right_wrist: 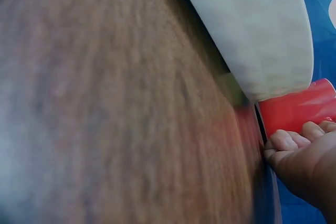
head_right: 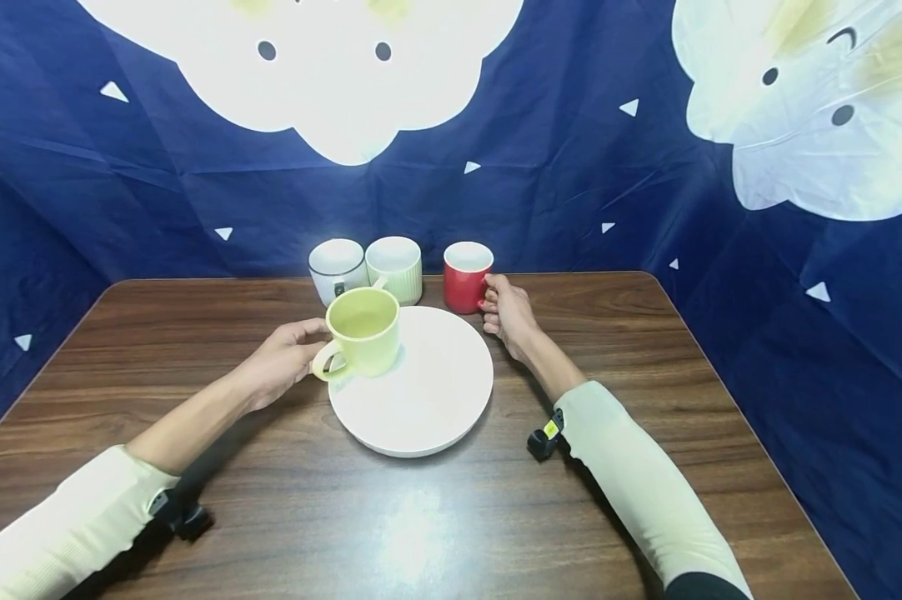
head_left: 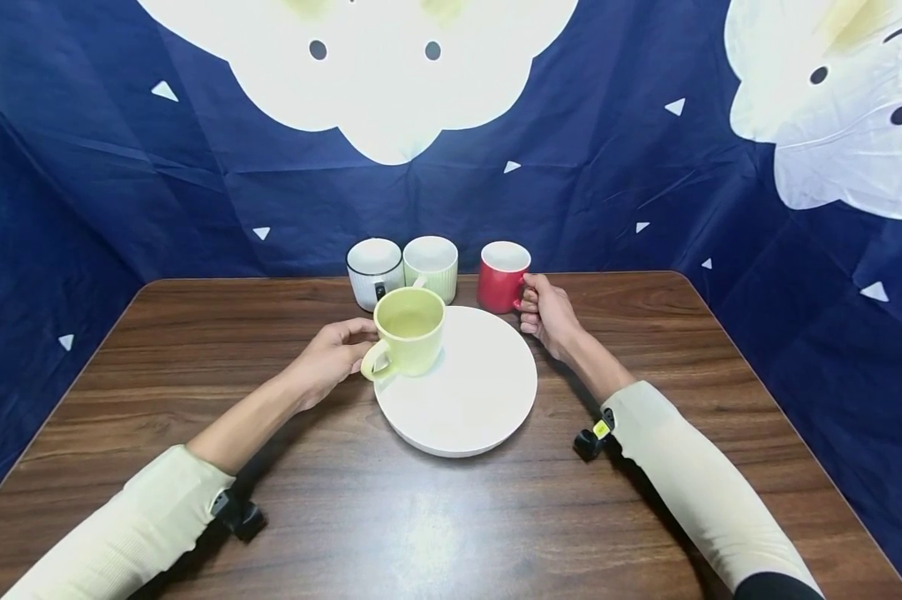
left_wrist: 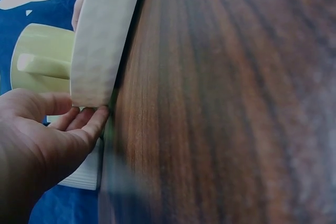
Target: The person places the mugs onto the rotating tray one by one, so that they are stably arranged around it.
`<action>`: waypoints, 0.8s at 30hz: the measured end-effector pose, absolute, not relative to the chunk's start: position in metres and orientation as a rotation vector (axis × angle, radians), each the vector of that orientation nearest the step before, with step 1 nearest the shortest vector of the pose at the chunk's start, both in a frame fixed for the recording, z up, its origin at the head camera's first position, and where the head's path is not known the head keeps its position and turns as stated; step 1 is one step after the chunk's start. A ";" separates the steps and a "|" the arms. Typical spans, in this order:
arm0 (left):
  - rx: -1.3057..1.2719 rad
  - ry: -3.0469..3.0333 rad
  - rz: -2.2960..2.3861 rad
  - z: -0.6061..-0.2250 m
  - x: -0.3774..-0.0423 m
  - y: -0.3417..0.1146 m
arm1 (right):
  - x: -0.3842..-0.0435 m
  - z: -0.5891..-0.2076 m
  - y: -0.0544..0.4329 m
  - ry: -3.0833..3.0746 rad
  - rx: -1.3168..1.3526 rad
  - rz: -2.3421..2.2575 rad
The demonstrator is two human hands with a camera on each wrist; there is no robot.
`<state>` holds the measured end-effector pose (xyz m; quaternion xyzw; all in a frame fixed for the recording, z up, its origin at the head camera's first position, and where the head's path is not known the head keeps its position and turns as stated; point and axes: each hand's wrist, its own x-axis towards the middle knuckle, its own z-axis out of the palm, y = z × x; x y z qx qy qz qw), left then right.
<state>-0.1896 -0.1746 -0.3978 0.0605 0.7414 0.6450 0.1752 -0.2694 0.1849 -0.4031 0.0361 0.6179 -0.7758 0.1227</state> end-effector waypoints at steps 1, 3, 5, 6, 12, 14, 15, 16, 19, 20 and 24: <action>0.174 2.102 1.827 -0.398 -0.189 -0.174 | -0.269 -0.403 0.186 1.800 0.108 -2.270; 0.175 2.104 1.826 -0.398 -0.189 -0.174 | -0.266 -0.402 0.189 1.795 0.113 -2.281; 0.173 2.101 1.825 -0.398 -0.188 -0.174 | -0.263 -0.401 0.192 1.798 0.118 -2.284; 0.169 2.097 1.829 -0.398 -0.188 -0.174 | -0.262 -0.400 0.193 1.796 0.118 -2.285; 0.149 2.096 1.853 -0.398 -0.185 -0.175 | -0.257 -0.395 0.199 1.786 0.116 -2.289; 0.140 2.110 1.851 -0.398 -0.183 -0.176 | -0.255 -0.393 0.201 1.785 0.107 -2.290; 0.138 2.116 1.849 -0.397 -0.181 -0.177 | -0.254 -0.392 0.202 1.784 0.100 -2.291; 0.136 2.123 1.847 -0.396 -0.180 -0.178 | -0.253 -0.391 0.203 1.780 0.093 -2.293; 0.131 2.135 1.842 -0.395 -0.176 -0.180 | -0.249 -0.389 0.204 1.768 0.083 -2.306; 0.135 2.135 1.844 -0.395 -0.174 -0.180 | -0.248 -0.388 0.205 1.767 0.079 -2.308; 0.136 2.112 1.873 -0.396 -0.166 -0.184 | -0.244 -0.386 0.206 1.768 0.071 -2.312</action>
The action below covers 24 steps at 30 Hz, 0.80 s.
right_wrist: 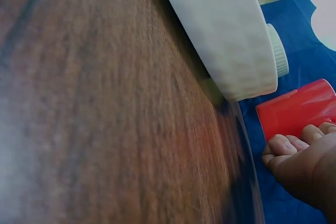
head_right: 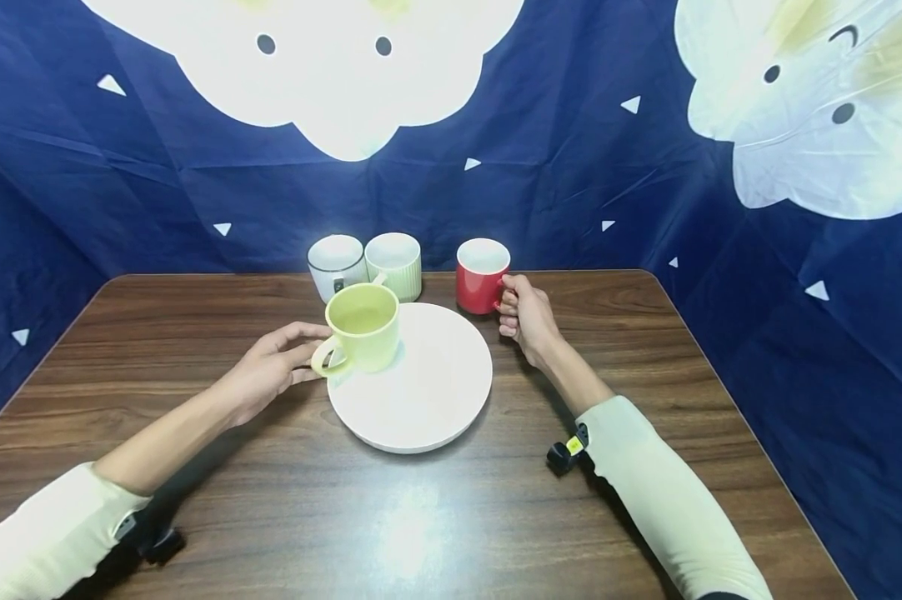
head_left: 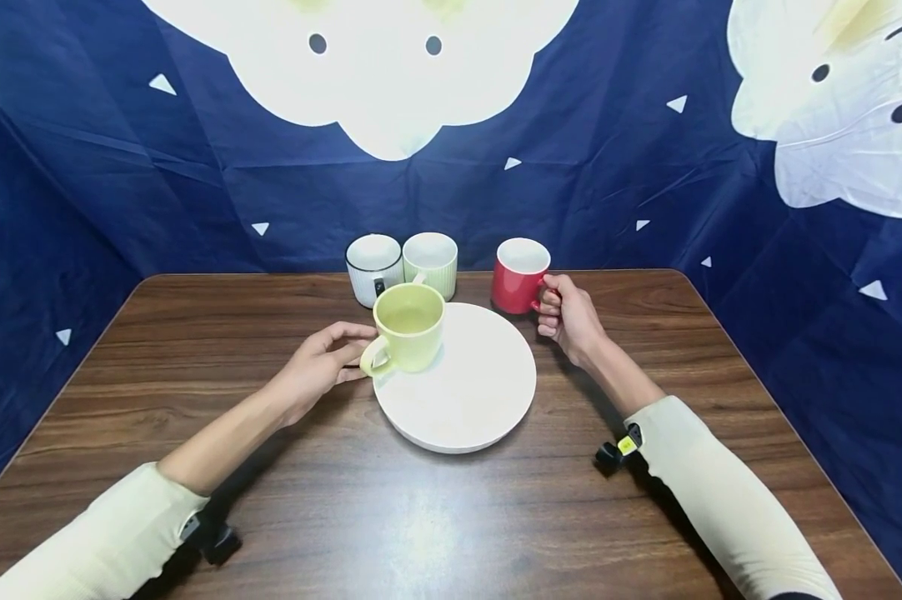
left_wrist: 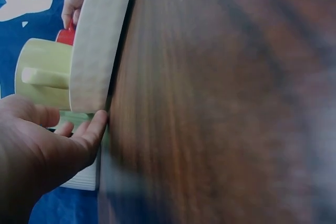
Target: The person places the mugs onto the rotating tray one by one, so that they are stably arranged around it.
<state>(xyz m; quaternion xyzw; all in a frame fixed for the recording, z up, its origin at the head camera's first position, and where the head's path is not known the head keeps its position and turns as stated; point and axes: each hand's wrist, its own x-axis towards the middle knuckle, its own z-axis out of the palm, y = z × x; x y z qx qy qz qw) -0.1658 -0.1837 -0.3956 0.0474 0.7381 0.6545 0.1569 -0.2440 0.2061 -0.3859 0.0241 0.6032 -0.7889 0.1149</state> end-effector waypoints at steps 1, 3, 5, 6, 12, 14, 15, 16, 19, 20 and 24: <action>0.130 2.105 1.884 -0.396 -0.164 -0.185 | -0.243 -0.385 0.206 1.769 0.066 -2.310; 0.110 2.095 1.899 -0.396 -0.159 -0.186 | -0.241 -0.385 0.207 1.767 0.058 -2.307; 0.085 2.093 1.906 -0.395 -0.155 -0.187 | -0.239 -0.385 0.208 1.766 0.045 -2.307; 0.073 2.094 1.907 -0.395 -0.152 -0.188 | -0.238 -0.385 0.208 1.765 0.042 -2.308; 0.018 2.079 1.923 -0.392 -0.138 -0.189 | -0.232 -0.384 0.209 1.756 0.043 -2.325; -0.010 2.066 1.933 -0.392 -0.134 -0.188 | -0.230 -0.383 0.209 1.755 0.041 -2.328; -0.025 2.061 1.938 -0.392 -0.132 -0.187 | -0.229 -0.383 0.209 1.753 0.040 -2.329; -0.043 2.056 1.944 -0.391 -0.129 -0.187 | -0.228 -0.383 0.209 1.754 0.037 -2.329; -0.086 2.044 1.964 -0.391 -0.123 -0.186 | -0.225 -0.381 0.210 1.753 0.020 -2.325; -0.093 2.041 1.970 -0.391 -0.121 -0.185 | -0.224 -0.380 0.210 1.756 0.016 -2.325; -0.107 2.042 1.986 -0.390 -0.112 -0.181 | -0.221 -0.376 0.212 1.767 0.007 -2.328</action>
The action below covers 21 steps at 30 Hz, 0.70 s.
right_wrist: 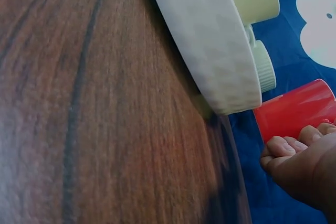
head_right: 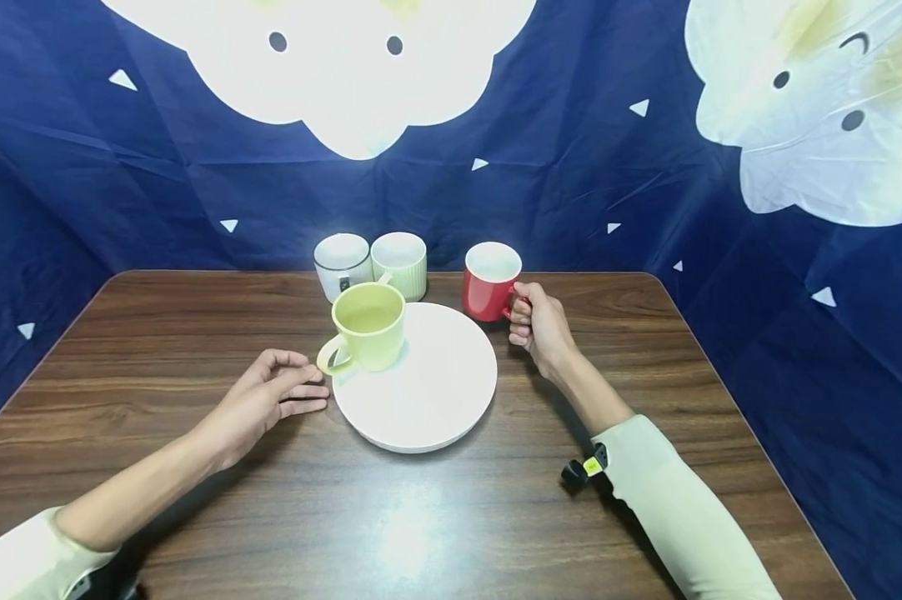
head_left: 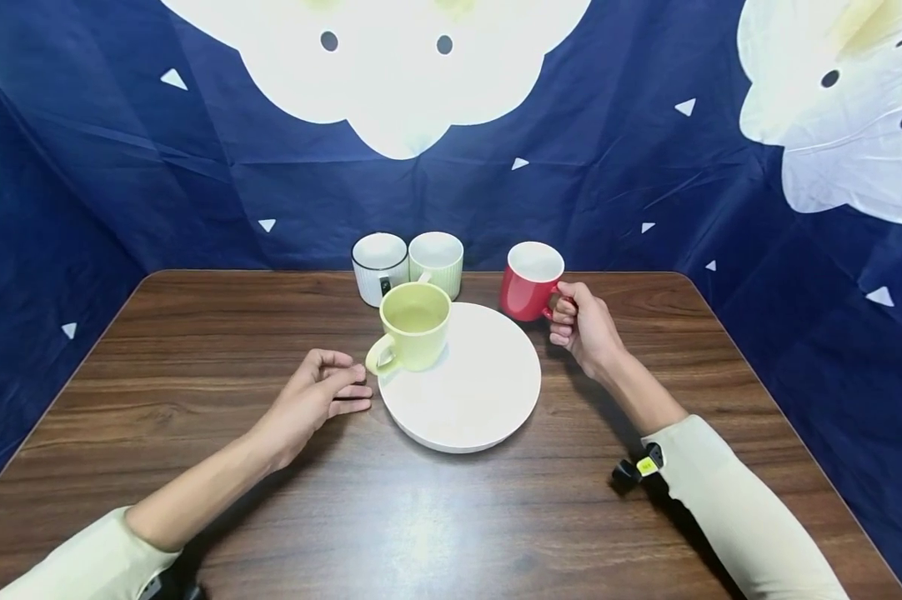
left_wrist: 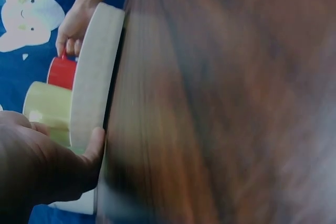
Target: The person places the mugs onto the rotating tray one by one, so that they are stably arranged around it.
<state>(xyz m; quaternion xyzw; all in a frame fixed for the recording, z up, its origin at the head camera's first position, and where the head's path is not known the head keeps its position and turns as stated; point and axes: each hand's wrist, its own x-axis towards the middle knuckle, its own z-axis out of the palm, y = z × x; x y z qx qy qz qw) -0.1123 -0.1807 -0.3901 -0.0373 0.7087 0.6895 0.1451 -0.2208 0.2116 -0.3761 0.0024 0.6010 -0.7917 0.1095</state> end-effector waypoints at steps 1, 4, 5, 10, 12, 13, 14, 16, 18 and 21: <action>-0.113 2.043 1.989 -0.390 -0.111 -0.179 | -0.220 -0.375 0.213 1.770 0.006 -2.328; -0.127 2.051 1.986 -0.392 -0.106 -0.175 | -0.218 -0.373 0.215 1.771 0.002 -2.332; -0.134 2.052 1.988 -0.392 -0.104 -0.174 | -0.217 -0.373 0.216 1.768 0.004 -2.334; -0.102 2.055 2.025 -0.395 -0.097 -0.169 | -0.214 -0.372 0.219 1.754 0.015 -2.344; -0.085 2.065 2.053 -0.396 -0.094 -0.166 | -0.212 -0.372 0.221 1.754 0.014 -2.343; -0.076 2.068 2.066 -0.396 -0.093 -0.165 | -0.211 -0.372 0.221 1.753 0.015 -2.343; -0.077 2.078 2.070 -0.397 -0.092 -0.164 | -0.210 -0.372 0.221 1.753 0.014 -2.342; -0.084 2.098 2.070 -0.398 -0.091 -0.162 | -0.209 -0.371 0.222 1.750 0.004 -2.335; -0.089 2.103 2.064 -0.400 -0.089 -0.161 | -0.208 -0.370 0.221 1.751 -0.005 -2.329; -0.087 2.119 2.023 -0.400 -0.087 -0.160 | -0.206 -0.369 0.220 1.757 -0.010 -2.322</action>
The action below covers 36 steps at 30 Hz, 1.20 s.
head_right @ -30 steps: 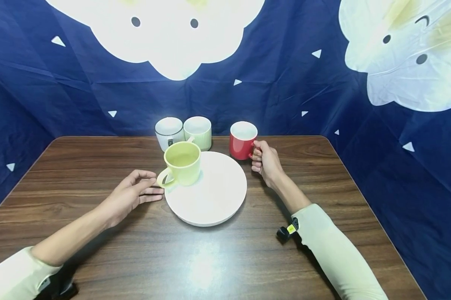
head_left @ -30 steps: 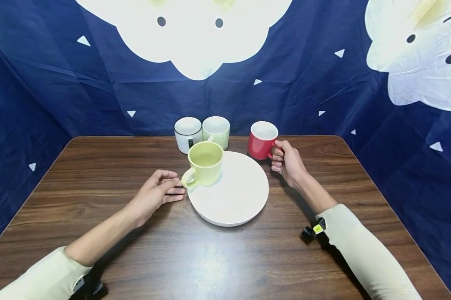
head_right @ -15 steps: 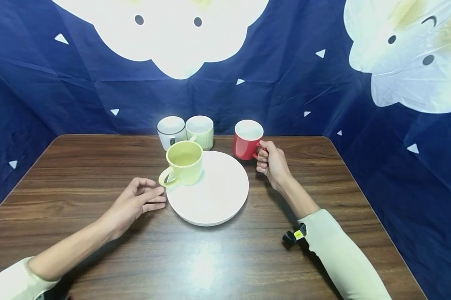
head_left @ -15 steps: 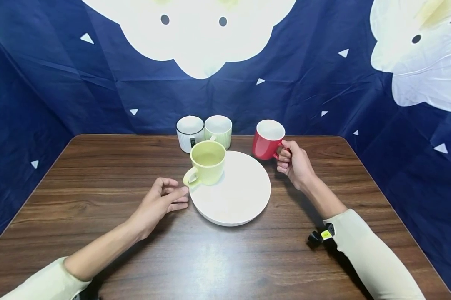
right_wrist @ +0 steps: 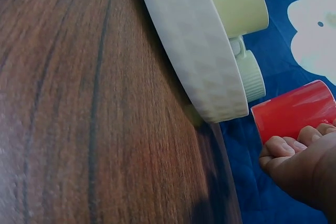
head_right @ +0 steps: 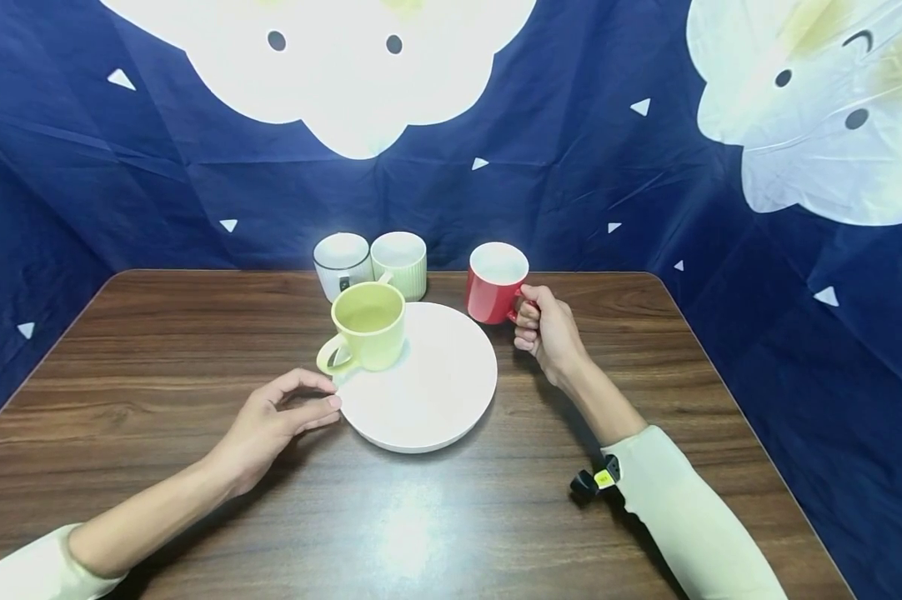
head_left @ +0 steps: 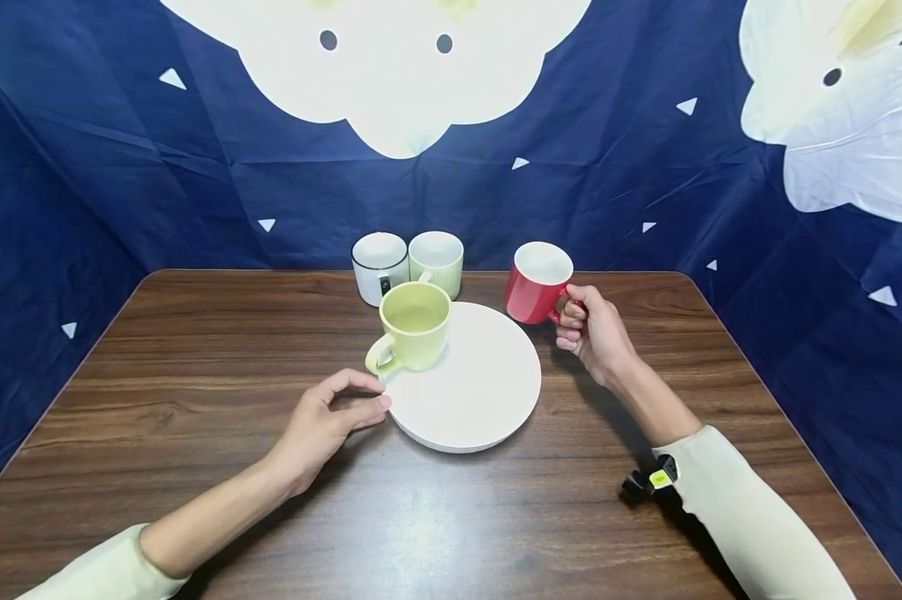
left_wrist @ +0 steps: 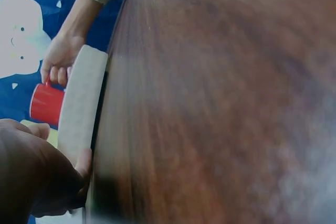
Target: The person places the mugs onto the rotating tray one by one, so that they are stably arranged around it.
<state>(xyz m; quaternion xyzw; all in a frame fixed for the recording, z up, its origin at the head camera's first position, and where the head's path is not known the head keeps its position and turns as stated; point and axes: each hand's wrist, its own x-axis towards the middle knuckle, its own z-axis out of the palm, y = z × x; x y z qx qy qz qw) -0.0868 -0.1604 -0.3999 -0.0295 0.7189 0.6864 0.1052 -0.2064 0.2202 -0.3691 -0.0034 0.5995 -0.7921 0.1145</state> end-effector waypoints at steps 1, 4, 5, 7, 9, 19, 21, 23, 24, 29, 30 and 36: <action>-0.083 2.133 2.001 -0.400 -0.086 -0.160 | -0.206 -0.369 0.220 1.756 -0.016 -2.318; -0.066 2.186 1.933 -0.399 -0.086 -0.161 | -0.205 -0.368 0.219 1.753 -0.020 -2.312; -0.062 2.207 1.908 -0.398 -0.086 -0.161 | -0.204 -0.368 0.218 1.753 -0.025 -2.308; -0.056 2.238 1.869 -0.397 -0.086 -0.161 | -0.203 -0.368 0.218 1.752 -0.036 -2.302; -0.053 2.255 1.846 -0.396 -0.087 -0.161 | -0.202 -0.367 0.216 1.755 -0.040 -2.300; -0.072 2.270 1.799 -0.394 -0.093 -0.160 | -0.194 -0.367 0.213 1.744 -0.083 -2.282; -0.077 2.257 1.807 -0.394 -0.095 -0.160 | -0.193 -0.367 0.212 1.734 -0.086 -2.283; -0.081 2.249 1.807 -0.393 -0.097 -0.161 | -0.191 -0.367 0.212 1.727 -0.086 -2.282; -0.085 2.246 1.805 -0.393 -0.098 -0.161 | -0.190 -0.367 0.212 1.723 -0.087 -2.282; -0.099 2.238 1.791 -0.393 -0.104 -0.162 | -0.185 -0.366 0.212 1.714 -0.088 -2.278; -0.097 2.233 1.794 -0.393 -0.104 -0.163 | -0.184 -0.366 0.212 1.713 -0.087 -2.275; -0.092 2.207 1.812 -0.393 -0.107 -0.165 | -0.177 -0.367 0.211 1.684 -0.085 -2.262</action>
